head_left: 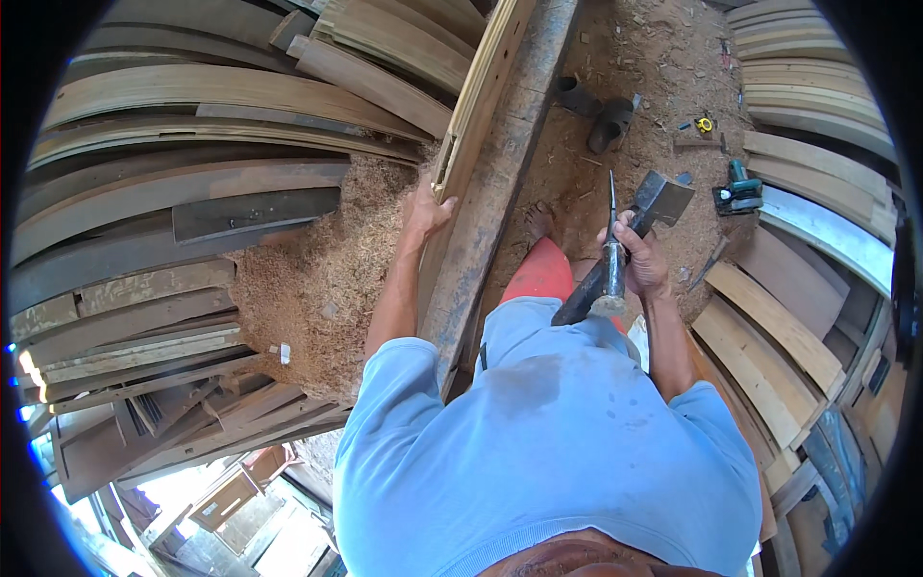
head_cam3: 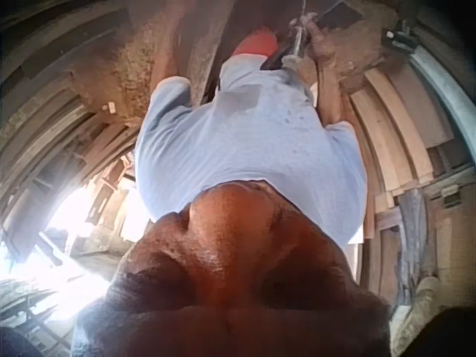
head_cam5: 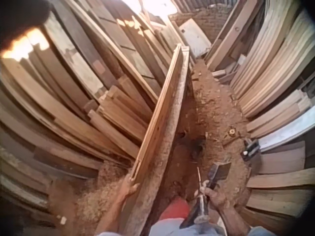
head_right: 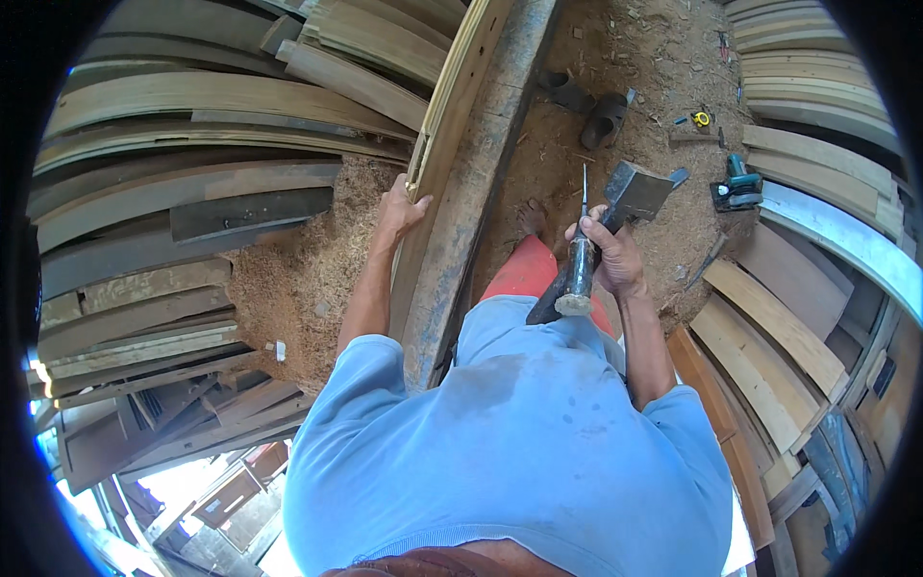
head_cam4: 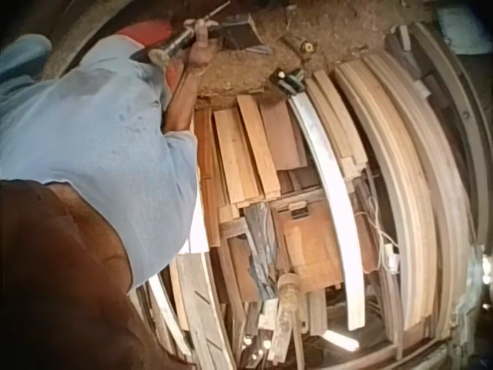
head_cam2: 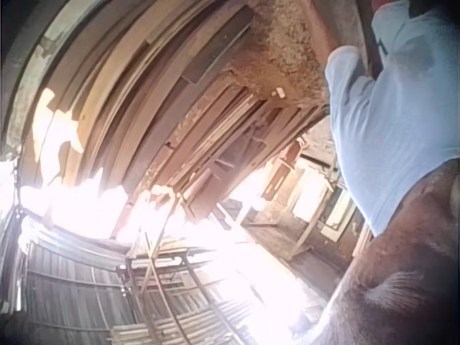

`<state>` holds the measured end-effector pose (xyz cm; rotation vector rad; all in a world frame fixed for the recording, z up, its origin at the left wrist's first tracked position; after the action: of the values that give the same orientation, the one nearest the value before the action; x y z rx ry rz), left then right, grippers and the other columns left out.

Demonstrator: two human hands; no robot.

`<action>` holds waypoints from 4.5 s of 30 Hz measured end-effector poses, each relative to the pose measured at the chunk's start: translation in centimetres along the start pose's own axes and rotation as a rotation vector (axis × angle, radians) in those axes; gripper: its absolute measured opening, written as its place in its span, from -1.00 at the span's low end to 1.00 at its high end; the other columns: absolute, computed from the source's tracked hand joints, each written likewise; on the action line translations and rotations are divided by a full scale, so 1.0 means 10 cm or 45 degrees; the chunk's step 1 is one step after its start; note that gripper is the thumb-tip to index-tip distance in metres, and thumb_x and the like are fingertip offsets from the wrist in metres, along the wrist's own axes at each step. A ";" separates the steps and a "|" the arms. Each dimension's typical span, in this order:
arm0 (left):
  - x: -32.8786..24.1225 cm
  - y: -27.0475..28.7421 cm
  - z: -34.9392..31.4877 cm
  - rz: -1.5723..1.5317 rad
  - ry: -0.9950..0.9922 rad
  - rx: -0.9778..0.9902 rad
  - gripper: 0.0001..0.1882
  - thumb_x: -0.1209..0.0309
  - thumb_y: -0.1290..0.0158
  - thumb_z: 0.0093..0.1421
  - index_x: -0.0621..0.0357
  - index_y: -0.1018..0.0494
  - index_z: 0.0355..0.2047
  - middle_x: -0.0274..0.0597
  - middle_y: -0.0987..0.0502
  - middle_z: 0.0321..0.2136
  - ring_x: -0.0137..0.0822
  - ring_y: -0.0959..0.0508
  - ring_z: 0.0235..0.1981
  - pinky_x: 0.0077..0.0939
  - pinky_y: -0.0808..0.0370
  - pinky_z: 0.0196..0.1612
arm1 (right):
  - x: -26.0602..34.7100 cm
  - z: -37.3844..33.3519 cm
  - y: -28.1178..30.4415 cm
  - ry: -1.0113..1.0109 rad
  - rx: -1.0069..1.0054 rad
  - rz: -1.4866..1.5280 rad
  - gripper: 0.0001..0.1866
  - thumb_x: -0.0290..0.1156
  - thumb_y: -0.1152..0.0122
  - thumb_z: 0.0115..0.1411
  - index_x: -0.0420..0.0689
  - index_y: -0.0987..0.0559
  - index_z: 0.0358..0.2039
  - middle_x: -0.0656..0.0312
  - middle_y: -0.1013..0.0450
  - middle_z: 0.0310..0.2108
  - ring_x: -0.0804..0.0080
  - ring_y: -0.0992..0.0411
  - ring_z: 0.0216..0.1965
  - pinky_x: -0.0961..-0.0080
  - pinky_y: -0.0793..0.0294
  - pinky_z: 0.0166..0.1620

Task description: The person carves a slot into a long wooden plank using a mallet and a chisel. The person hammers the chisel repeatedly to remove wood, repositions the plank several times, and clears away wood shavings by hand.

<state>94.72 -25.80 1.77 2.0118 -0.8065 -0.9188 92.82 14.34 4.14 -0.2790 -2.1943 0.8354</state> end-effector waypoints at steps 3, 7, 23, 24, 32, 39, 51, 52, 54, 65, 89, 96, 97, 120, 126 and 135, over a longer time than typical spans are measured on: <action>0.03 0.00 0.06 -0.033 -0.047 -0.084 -0.22 0.19 -0.33 0.10 0.02 -0.23 0.28 0.29 -0.61 -0.14 0.31 -0.60 -0.07 0.06 -0.55 0.01 | 0.10 0.12 -0.09 0.027 -0.052 -0.005 -0.83 -0.33 -0.29 0.32 0.01 -0.44 -0.31 0.20 -0.58 -0.35 0.56 -0.48 -0.38 0.55 -0.50 -0.28; -0.41 0.19 -0.05 -0.013 -0.195 -0.254 0.00 0.17 -0.36 0.06 -0.02 -0.06 0.42 0.39 -0.39 0.15 0.37 -0.39 0.19 0.18 -0.36 0.19 | 0.24 0.28 -0.09 0.094 -0.193 -0.057 -0.84 -0.34 -0.29 0.32 0.00 -0.45 -0.32 0.19 -0.58 -0.35 0.54 -0.49 -0.37 0.54 -0.50 -0.27; -2.26 1.48 -0.60 -1.622 -0.921 -0.168 -0.83 0.48 -0.31 0.05 0.13 -0.54 -0.37 -0.08 -0.66 -0.25 -0.31 -0.64 -0.22 -0.36 -0.56 -0.14 | 0.94 0.96 -1.67 0.204 0.011 -0.964 -0.64 -0.12 -0.24 0.35 -0.20 -0.55 -0.34 0.26 -0.49 -0.54 0.54 -0.42 -0.60 0.56 -0.38 -0.53; -2.17 1.80 -0.60 -1.446 -0.924 -0.441 -0.79 0.38 -0.31 0.19 0.14 -0.48 -0.31 -0.26 -0.56 -0.35 -0.47 -0.56 -0.37 -0.49 -0.53 -0.30 | 1.05 0.96 -1.80 0.230 -0.003 -0.931 -0.66 -0.14 -0.26 0.35 -0.20 -0.54 -0.34 0.27 -0.47 -0.55 0.55 -0.42 -0.59 0.56 -0.39 -0.53; -1.72 2.27 0.10 -1.111 -0.882 -0.707 -0.80 0.41 -0.26 0.22 0.06 -0.41 -0.33 -0.43 -0.42 -0.51 -0.56 -0.40 -0.44 -0.53 -0.39 -0.38 | 2.13 0.65 -2.92 1.033 0.394 -0.879 -0.82 -0.38 -0.21 0.36 -0.25 -0.53 -0.24 0.22 -0.46 -0.52 0.51 -0.45 -0.50 0.51 -0.47 -0.39; -1.70 2.16 0.20 -1.162 -0.849 -0.838 -0.82 0.44 -0.21 0.22 0.09 -0.39 -0.35 -0.42 -0.41 -0.51 -0.54 -0.39 -0.45 -0.54 -0.37 -0.38 | 2.50 0.42 -3.08 1.226 0.524 -0.672 -0.86 -0.52 -0.23 0.33 -0.28 -0.53 -0.14 0.18 -0.43 -0.43 0.45 -0.42 -0.41 0.38 -0.50 -0.33; -1.60 2.08 0.31 -1.136 -0.665 -0.842 -0.80 0.40 -0.25 0.22 0.07 -0.39 -0.37 -0.41 -0.41 -0.51 -0.51 -0.40 -0.45 -0.51 -0.39 -0.35 | 2.52 0.51 -3.14 1.206 0.531 -0.669 -0.87 -0.54 -0.24 0.32 -0.25 -0.54 -0.14 0.18 -0.45 -0.38 0.46 -0.41 -0.40 0.39 -0.49 -0.35; -1.61 2.08 0.31 -1.135 -0.668 -0.837 -0.80 0.40 -0.25 0.22 0.07 -0.39 -0.37 -0.41 -0.41 -0.51 -0.51 -0.40 -0.45 -0.51 -0.39 -0.35 | 2.52 0.52 -3.13 1.202 0.530 -0.673 -0.87 -0.54 -0.24 0.32 -0.25 -0.54 -0.14 0.18 -0.45 -0.37 0.46 -0.41 -0.40 0.39 -0.49 -0.35; -1.59 2.05 0.36 -1.179 -0.663 -0.833 -0.80 0.40 -0.24 0.22 0.07 -0.39 -0.37 -0.41 -0.42 -0.50 -0.51 -0.41 -0.44 -0.51 -0.40 -0.34 | 2.52 0.54 -3.13 1.194 0.543 -0.675 -0.87 -0.55 -0.23 0.33 -0.25 -0.54 -0.14 0.18 -0.45 -0.36 0.46 -0.42 -0.40 0.39 -0.49 -0.36; -1.53 2.05 0.42 -1.239 -0.669 -0.854 -0.82 0.43 -0.25 0.21 0.08 -0.41 -0.37 -0.41 -0.44 -0.51 -0.53 -0.43 -0.44 -0.55 -0.42 -0.34 | 2.50 0.61 -3.13 1.187 0.547 -0.672 -0.88 -0.56 -0.21 0.34 -0.25 -0.55 -0.12 0.19 -0.46 -0.34 0.45 -0.42 -0.38 0.38 -0.49 -0.34; -1.47 2.06 0.41 -1.237 -0.695 -0.845 -0.84 0.41 -0.24 0.21 0.09 -0.45 -0.37 -0.39 -0.47 -0.49 -0.52 -0.46 -0.42 -0.51 -0.44 -0.31 | 2.39 0.73 -3.23 1.110 0.556 -0.702 -0.86 -0.56 -0.23 0.32 -0.27 -0.54 -0.13 0.17 -0.44 -0.31 0.44 -0.42 -0.38 0.39 -0.48 -0.35; -1.50 2.06 0.41 -1.199 -0.733 -0.854 -0.84 0.41 -0.25 0.20 0.10 -0.46 -0.36 -0.37 -0.49 -0.50 -0.51 -0.47 -0.43 -0.51 -0.45 -0.33 | 2.43 0.72 -3.34 1.161 0.594 -0.704 -0.88 -0.57 -0.22 0.33 -0.26 -0.54 -0.13 0.18 -0.45 -0.31 0.45 -0.42 -0.38 0.40 -0.48 -0.35; -1.49 2.06 0.41 -1.193 -0.723 -0.852 -0.85 0.41 -0.25 0.20 0.10 -0.46 -0.36 -0.37 -0.49 -0.50 -0.51 -0.47 -0.43 -0.51 -0.45 -0.33 | 2.43 0.73 -3.33 1.157 0.583 -0.707 -0.88 -0.57 -0.22 0.33 -0.25 -0.54 -0.13 0.18 -0.46 -0.31 0.46 -0.42 -0.38 0.40 -0.48 -0.35; -1.56 1.94 0.41 -1.359 -0.780 -0.767 -0.86 0.51 -0.23 0.19 0.12 -0.50 -0.25 -0.36 -0.54 -0.42 -0.53 -0.51 -0.36 -0.55 -0.48 -0.25 | 2.08 1.32 -3.71 1.035 0.163 -2.678 -0.65 -0.22 -0.33 0.13 -0.20 -0.60 -0.17 -0.18 -0.58 -0.29 -0.15 -0.56 -0.17 0.05 -0.51 -0.06; -1.52 1.91 0.53 -1.252 -0.770 -0.787 -0.84 0.51 -0.23 0.15 0.12 -0.51 -0.26 -0.37 -0.55 -0.44 -0.50 -0.52 -0.38 -0.52 -0.50 -0.26 | 2.14 1.25 -3.90 1.237 0.249 -2.577 -0.66 -0.30 -0.29 0.12 -0.35 -0.55 -0.26 -0.27 -0.54 -0.36 -0.25 -0.54 -0.19 0.00 -0.50 -0.09; -1.51 1.83 0.59 -1.380 -0.767 -0.724 -0.82 0.51 -0.26 0.13 0.13 -0.50 -0.27 -0.40 -0.54 -0.45 -0.50 -0.51 -0.39 -0.51 -0.50 -0.27 | 1.98 1.46 -3.70 0.894 0.330 -2.761 -0.63 -0.28 -0.27 0.13 -0.40 -0.54 -0.28 -0.34 -0.52 -0.38 -0.29 -0.52 -0.18 0.00 -0.49 -0.08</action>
<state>77.73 -25.60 19.34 1.5630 0.3770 -2.1238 70.88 -12.28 32.15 1.4387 -0.6887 -0.2998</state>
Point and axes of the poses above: each hand's wrist, its own z-axis towards the middle knuckle, its own y-axis out of the back of the hand, x = y × z, the point moved 10 cm from there along z, towards the middle knuckle
